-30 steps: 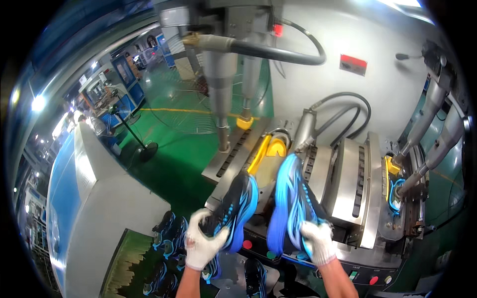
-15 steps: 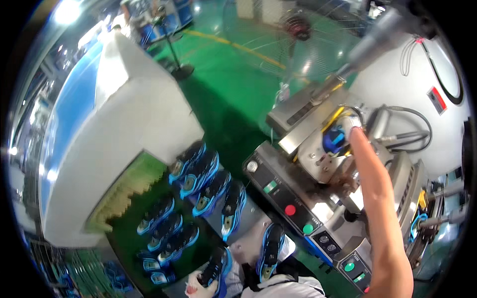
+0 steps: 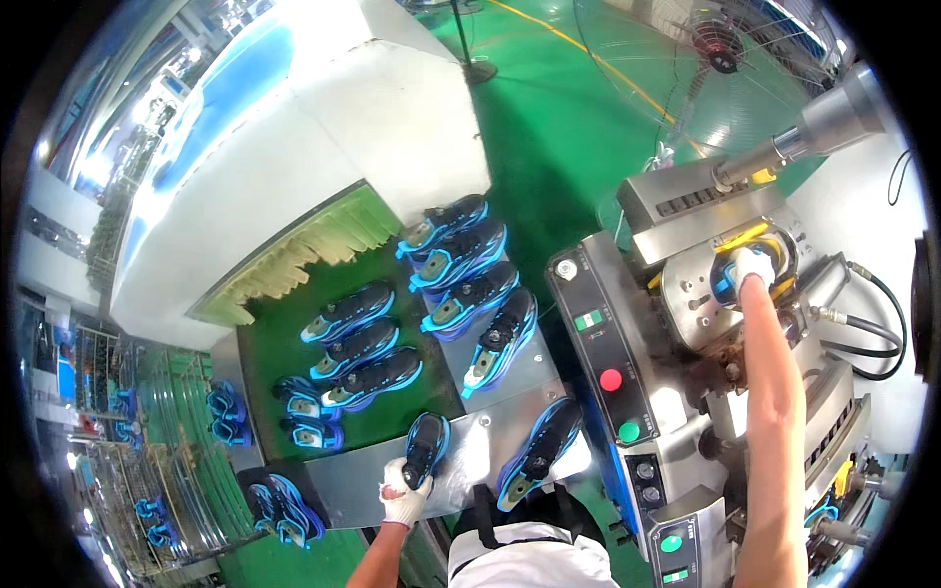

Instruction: The person operates a shoe pressing machine by mounting shoes onto the machine molds, pressing buttons to run the press cycle, removing the pressed shoes, and loading them onto a conveyor belt.

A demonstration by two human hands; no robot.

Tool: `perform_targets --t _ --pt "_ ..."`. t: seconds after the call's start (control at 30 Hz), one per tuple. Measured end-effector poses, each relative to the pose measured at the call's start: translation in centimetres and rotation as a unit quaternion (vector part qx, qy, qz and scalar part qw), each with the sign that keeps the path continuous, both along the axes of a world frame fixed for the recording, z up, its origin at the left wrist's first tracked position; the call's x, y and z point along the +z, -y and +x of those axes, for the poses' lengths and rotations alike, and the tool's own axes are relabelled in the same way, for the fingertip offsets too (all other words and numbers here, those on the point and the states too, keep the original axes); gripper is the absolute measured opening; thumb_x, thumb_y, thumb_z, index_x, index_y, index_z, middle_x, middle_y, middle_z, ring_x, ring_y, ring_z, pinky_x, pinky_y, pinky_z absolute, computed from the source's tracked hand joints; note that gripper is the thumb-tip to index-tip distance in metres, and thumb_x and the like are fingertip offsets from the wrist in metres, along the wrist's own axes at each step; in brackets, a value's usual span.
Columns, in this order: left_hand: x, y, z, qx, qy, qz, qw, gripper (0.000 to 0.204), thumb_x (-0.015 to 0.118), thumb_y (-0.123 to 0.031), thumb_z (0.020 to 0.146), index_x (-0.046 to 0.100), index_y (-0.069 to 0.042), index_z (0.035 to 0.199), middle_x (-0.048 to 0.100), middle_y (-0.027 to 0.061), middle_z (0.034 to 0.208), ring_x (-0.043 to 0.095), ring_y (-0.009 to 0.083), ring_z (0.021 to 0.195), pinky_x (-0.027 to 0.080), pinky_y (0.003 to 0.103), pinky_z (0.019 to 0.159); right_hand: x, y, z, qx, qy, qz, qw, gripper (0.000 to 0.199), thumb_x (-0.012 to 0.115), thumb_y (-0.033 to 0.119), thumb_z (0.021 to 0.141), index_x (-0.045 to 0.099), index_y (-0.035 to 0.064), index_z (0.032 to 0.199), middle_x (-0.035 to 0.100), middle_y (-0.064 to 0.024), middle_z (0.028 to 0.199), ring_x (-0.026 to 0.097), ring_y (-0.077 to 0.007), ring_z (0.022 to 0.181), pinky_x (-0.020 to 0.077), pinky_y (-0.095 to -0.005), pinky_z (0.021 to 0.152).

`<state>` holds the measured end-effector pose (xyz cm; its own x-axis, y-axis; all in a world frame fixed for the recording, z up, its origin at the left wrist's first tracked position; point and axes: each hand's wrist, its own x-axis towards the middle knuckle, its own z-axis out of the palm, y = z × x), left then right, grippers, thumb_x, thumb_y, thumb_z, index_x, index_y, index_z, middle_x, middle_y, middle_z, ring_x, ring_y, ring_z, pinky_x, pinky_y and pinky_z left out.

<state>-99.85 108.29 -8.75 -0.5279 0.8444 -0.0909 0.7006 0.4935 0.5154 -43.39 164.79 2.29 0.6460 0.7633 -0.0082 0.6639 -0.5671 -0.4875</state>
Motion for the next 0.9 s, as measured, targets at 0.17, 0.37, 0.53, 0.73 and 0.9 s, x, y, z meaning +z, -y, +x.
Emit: perform_targets --t 0.17,0.37,0.53,0.73,0.9 --pt "-0.6 -1.0 0.7 0.011 0.125 -0.037 0.991 0.092 0.092 -0.026 0.073 0.043 -0.001 0.147 0.058 0.0241 0.136 0.059 0.0383 0.126 0.046 0.043 0.11 1.6 2.4 7.7 0.08 -0.369 0.089 0.922 0.043 0.076 0.024 0.082 0.069 -0.0022 0.115 0.071 -0.0148 0.099 0.067 -0.0207 0.083 0.0537 -0.0385 0.073" --pt "1.5 3.0 -4.7 -0.12 0.053 -0.029 0.991 0.073 0.087 -0.032 0.078 0.057 -0.011 0.141 0.058 0.0171 0.142 0.057 0.0385 0.129 0.049 0.048 0.106 10.6 24.3 -17.9 0.254 -0.13 0.224 0.932 0.077 0.066 0.022 0.099 0.028 -0.0087 0.158 0.036 -0.0294 0.161 0.038 -0.0358 0.15 0.0274 -0.0408 0.125" --pt "2.9 -5.2 -7.2 -0.432 0.027 -0.061 0.899 0.054 0.077 -0.05 0.083 0.068 -0.016 0.124 0.063 0.0099 0.122 0.063 0.0358 0.109 0.051 0.052 0.088 -6.1 35.8 -15.4 0.341 0.555 -0.073 0.755 0.093 0.065 0.04 0.092 0.022 -0.006 0.161 0.029 -0.028 0.165 0.033 -0.0379 0.153 0.0245 -0.0464 0.125" --pt "0.6 -8.5 -11.1 -0.602 0.091 -0.068 0.791 0.051 0.067 -0.059 0.09 0.064 -0.01 0.104 0.059 0.0154 0.105 0.065 0.0383 0.091 0.052 0.05 0.075 1.7 34.7 -31.6 0.32 0.008 -0.2 0.926 0.108 0.069 0.061 0.086 0.03 -0.0107 0.156 0.034 -0.0326 0.161 0.032 -0.0396 0.152 0.0239 -0.0434 0.125" --pt "-0.8 -7.5 -11.0 -0.557 0.077 0.007 0.827 0.037 0.068 -0.049 0.092 0.071 -0.012 0.093 0.063 0.0117 0.091 0.066 0.0346 0.083 0.052 0.049 0.066 -3.5 30.0 -44.2 0.242 -0.123 -0.171 0.947 0.11 0.076 0.055 0.081 0.031 -0.0111 0.156 0.031 -0.032 0.163 0.032 -0.0383 0.153 0.0278 -0.0368 0.124"
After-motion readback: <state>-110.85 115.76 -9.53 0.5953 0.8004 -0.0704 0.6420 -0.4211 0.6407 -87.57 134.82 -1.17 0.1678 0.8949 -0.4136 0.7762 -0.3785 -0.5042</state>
